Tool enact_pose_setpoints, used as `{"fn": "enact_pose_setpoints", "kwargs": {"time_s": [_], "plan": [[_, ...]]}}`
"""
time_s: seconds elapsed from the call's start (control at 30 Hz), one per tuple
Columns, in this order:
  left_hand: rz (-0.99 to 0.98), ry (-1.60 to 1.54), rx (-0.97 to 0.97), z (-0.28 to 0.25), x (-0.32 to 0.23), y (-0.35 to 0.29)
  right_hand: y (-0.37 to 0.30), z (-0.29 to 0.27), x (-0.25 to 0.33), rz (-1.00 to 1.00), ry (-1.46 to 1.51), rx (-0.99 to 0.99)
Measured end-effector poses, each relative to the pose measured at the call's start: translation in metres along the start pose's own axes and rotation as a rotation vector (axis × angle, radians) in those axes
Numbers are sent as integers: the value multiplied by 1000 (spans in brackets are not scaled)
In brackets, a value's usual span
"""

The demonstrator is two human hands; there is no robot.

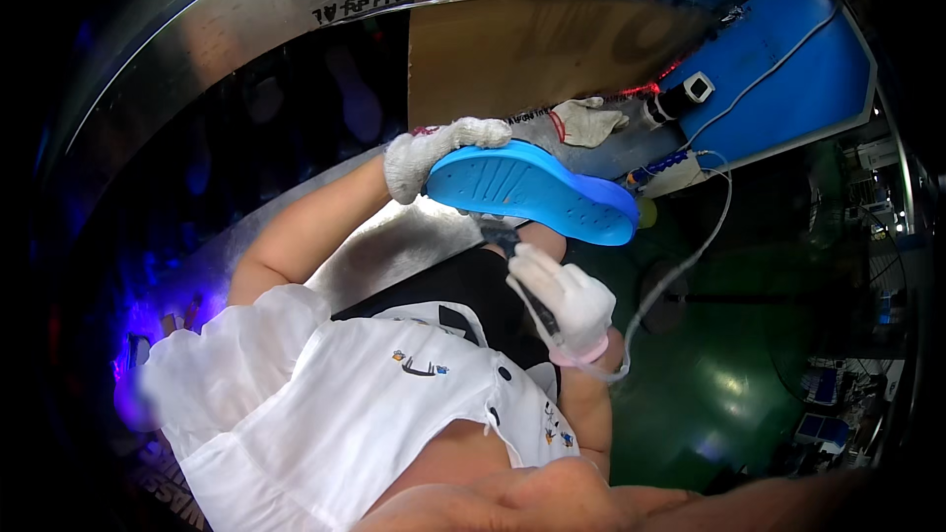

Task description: The person applies adhesive to the inner surface of several blue shoe soles using a brush, picking each sole from a rack and returning it after coating.

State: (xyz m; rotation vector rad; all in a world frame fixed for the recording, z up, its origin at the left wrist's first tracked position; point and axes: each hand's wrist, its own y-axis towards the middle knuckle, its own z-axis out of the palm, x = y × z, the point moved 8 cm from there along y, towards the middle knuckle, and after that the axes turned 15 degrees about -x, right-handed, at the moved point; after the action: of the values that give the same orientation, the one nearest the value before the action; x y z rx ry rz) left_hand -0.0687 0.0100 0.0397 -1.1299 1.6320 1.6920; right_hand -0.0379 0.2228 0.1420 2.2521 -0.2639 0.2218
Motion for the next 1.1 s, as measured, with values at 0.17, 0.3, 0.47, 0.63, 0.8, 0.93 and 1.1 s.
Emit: {"fn": "enact_pose_setpoints", "kwargs": {"time_s": [0.17, 0.3, 0.47, 0.63, 0.8, 0.93, 1.1], "plan": [[-1081, -595, 3, 3, -32, -13, 0, 0, -18, 80, 144, -219], [-847, -404, 8, -9, -36, -11, 5, -6, 12, 46, 96, -4], [-916, -494, -108, -8, -48, -7, 6, -10, -7, 98, 149, -102], [-881, -447, -276, -5, -51, -4, 17, 13, -8, 73, 307, -235], [-728, -660, -336, -10, -53, -23, 9, 6, 19, 72, 420, -125], [-443, -885, -399, -42, -128, -22, -4, -14, -1, 242, 596, -390], [35, -1101, -558, -109, -227, 20, -13, 5, -6, 288, 578, -399]]}}
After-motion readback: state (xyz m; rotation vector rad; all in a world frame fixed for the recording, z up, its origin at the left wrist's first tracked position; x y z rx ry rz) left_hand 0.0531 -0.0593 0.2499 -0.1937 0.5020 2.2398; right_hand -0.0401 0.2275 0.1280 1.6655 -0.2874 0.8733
